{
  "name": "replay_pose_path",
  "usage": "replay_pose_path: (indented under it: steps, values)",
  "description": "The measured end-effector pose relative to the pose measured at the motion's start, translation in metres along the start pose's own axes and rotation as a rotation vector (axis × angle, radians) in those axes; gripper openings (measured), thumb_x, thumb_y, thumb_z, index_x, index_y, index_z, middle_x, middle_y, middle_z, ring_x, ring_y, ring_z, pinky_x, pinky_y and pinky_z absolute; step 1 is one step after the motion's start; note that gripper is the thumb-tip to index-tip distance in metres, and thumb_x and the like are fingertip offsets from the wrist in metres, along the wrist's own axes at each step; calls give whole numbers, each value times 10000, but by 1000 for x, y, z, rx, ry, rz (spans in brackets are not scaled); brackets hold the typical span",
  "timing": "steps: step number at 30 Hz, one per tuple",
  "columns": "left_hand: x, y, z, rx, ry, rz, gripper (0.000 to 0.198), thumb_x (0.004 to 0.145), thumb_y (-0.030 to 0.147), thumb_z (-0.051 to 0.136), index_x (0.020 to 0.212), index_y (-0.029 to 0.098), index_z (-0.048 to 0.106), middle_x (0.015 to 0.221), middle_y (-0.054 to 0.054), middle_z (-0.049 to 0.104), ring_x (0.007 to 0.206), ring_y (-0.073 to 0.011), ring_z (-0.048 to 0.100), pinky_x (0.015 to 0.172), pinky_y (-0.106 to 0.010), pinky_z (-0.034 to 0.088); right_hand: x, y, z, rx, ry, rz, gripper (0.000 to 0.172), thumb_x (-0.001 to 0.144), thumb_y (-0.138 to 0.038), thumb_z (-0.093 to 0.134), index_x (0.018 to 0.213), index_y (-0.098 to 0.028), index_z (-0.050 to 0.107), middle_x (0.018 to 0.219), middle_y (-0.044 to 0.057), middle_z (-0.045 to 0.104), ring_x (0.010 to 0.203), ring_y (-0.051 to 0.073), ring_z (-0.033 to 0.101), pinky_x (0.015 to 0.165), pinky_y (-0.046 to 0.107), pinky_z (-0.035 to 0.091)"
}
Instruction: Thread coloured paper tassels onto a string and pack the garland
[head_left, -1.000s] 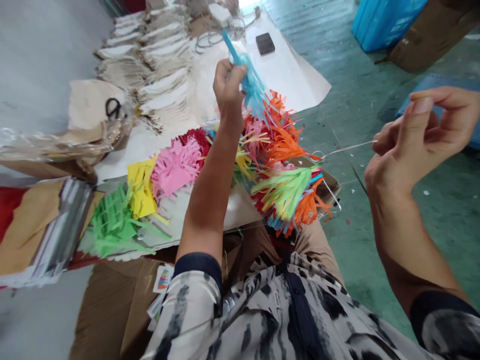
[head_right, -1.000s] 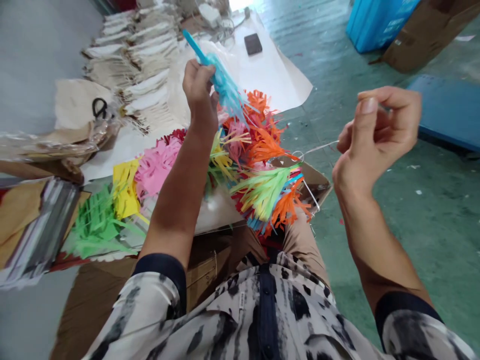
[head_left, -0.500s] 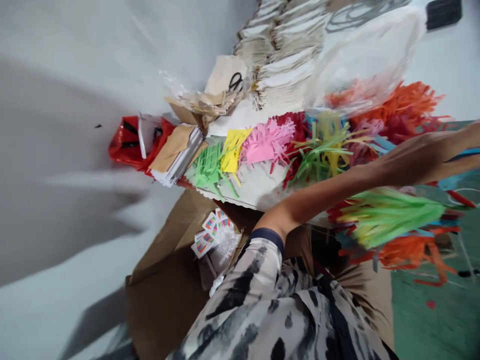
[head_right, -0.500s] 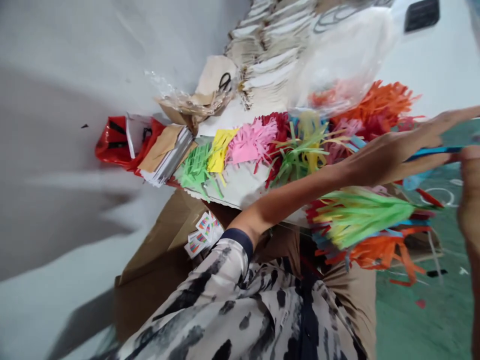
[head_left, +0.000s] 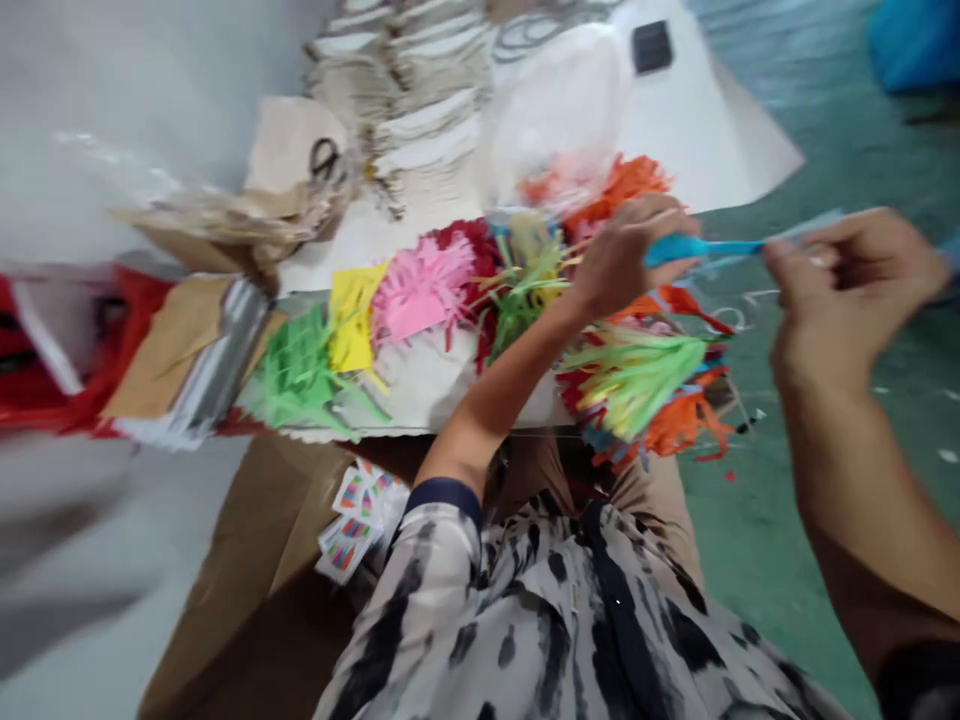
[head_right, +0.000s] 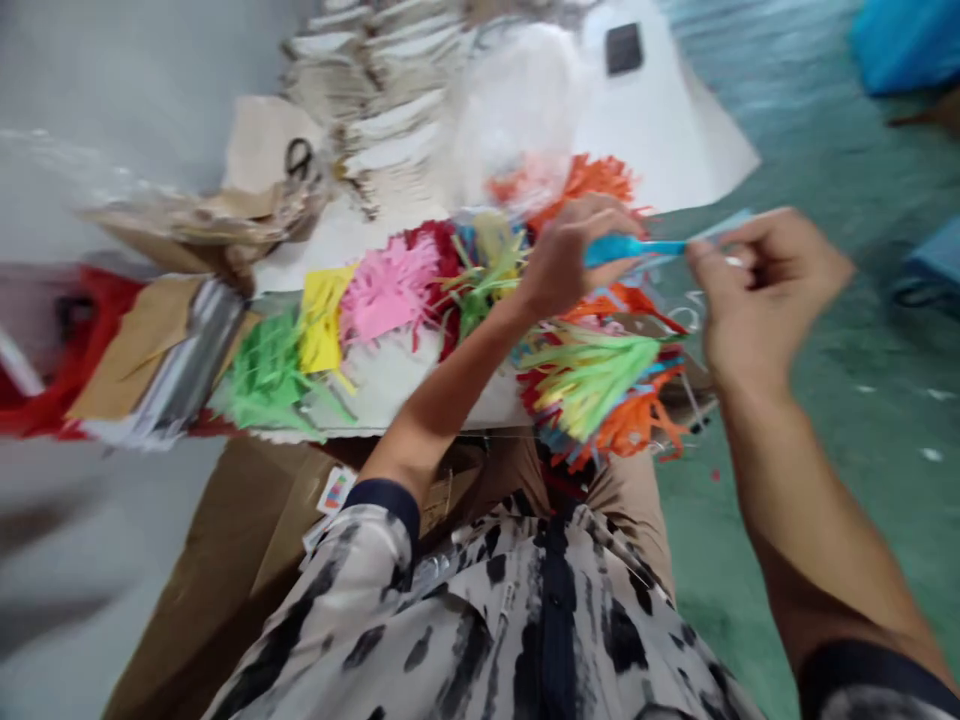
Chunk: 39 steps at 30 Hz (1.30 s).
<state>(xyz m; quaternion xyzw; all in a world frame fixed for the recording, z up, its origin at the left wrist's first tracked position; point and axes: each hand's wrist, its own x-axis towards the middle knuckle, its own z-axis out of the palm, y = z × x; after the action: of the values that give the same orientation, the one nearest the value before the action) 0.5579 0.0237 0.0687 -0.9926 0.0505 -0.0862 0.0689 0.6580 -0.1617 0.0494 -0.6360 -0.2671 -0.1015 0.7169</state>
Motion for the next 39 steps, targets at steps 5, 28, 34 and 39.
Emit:
replay_pose_path:
  steps: [5, 28, 34, 39]
  values:
    - [-2, -3, -7, -381, 186, -238, 275, 1134, 369, 515, 1261, 277, 741, 1392, -76, 727, 1380, -289, 602, 1123, -517, 492, 1, -7, 10, 94, -91, 10, 255, 771, -289, 838, 695, -230, 602, 538, -88, 439, 467, 75, 301, 504, 314, 202]
    - [-1, 14, 2, -394, 152, -380, 207, 1069, 302, 560, 991, 261, 747, 840, -72, 723, 860, -249, 682, 722, -374, 391, 12, 2, -11, 211, -300, 661, 221, 654, -354, 794, 759, -235, 640, 541, -84, 401, 428, 75, 254, 405, 257, 116]
    - [-1, 15, 11, -427, 235, -451, 260, 1060, 373, 626, 836, 250, 675, 680, -30, 635, 703, -216, 630, 665, -348, 307, 7, -9, -14, 180, -295, 574, 336, 791, -556, 841, 886, -248, 746, 570, -77, 287, 472, 87, 212, 476, 293, 107]
    - [-2, 16, 17, -450, 272, -397, 226, 1045, 344, 636, 842, 253, 678, 660, -21, 636, 656, -206, 610, 659, -347, 328, 4, -6, -5, 24, -260, 383, 405, 840, -650, 845, 857, -263, 728, 603, -56, 347, 524, 107, 257, 513, 313, 170]
